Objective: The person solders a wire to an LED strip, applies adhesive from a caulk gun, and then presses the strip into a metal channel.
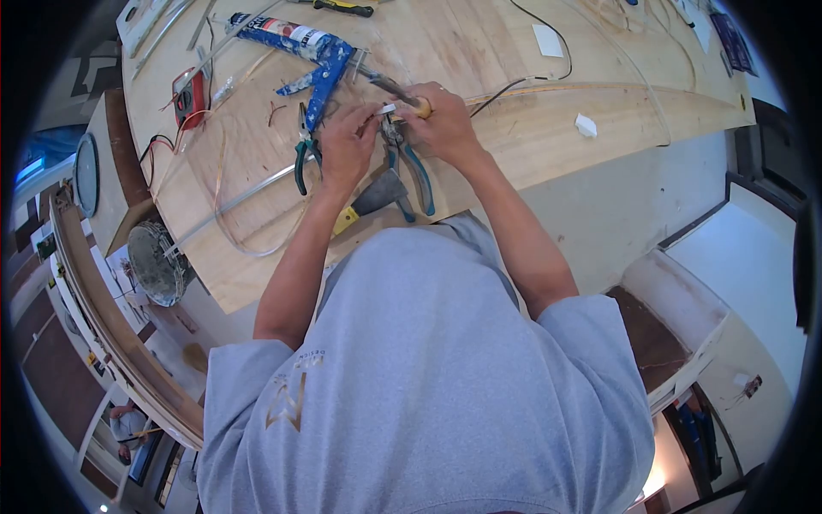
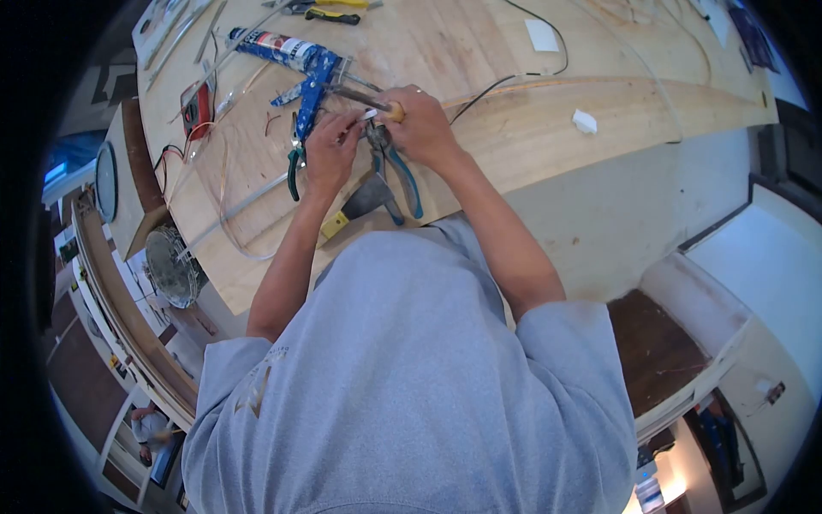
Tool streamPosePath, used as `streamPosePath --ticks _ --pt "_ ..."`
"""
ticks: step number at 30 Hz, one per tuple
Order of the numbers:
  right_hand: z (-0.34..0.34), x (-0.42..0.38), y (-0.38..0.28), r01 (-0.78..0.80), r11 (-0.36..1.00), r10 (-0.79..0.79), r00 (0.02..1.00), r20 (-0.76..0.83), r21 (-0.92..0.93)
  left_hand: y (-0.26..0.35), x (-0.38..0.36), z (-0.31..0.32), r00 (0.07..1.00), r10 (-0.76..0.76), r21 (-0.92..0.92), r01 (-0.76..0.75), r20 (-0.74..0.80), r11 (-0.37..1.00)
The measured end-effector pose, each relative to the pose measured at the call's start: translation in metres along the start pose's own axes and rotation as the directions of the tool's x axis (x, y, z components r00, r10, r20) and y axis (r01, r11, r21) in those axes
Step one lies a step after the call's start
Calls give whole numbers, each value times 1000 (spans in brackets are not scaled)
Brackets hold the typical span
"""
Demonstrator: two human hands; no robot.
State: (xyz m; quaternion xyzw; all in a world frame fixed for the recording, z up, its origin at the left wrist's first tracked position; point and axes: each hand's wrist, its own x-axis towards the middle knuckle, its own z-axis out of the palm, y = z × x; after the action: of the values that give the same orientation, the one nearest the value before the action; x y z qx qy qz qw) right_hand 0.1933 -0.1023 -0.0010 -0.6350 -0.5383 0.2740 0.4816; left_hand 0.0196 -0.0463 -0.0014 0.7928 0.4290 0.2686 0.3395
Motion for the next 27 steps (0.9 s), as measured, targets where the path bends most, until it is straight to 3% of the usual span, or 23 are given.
streamPosePath --ticks 1,4,7,9,12,15,18,21,24,27 --pt "2 4 0 38 999 -38 999 -8 7 0 0 1 1000 5 -9 -5 1 1000" --pt "0 13 -1 19 991 6 983 181 -135 -4 -1 5 1000 4 -31 -4 1 1000" --pt "-3 18 -5 -38 994 60 970 234 -98 -10 -4 8 998 -68 -65 67 -5 996" --pt "-4 18 -1 -13 995 38 969 246 -101 -11 -6 11 987 -160 -129 156 -23 979" --pt "-3 15 8 60 987 -21 969 244 -152 -9 -4 10 983 -178 -197 168 -34 966" --pt "-2 14 8 60 983 -18 972 234 -175 -4 -1 2 962 -265 -223 272 62 936" --pt "-2 15 9 40 981 3 976 218 -192 -7 -5 -3 996 -81 -34 79 -35 996" --pt "-7 16 6 11 988 22 978 208 -156 -8 -12 -12 996 67 189 -78 65 979" --pt "-10 17 6 -1 993 26 976 218 -116 -25 -14 -5 976 216 169 -220 42 961" --pt "-12 17 1 -42 996 57 974 220 -72 -22 -14 -7 980 181 150 -192 83 970"
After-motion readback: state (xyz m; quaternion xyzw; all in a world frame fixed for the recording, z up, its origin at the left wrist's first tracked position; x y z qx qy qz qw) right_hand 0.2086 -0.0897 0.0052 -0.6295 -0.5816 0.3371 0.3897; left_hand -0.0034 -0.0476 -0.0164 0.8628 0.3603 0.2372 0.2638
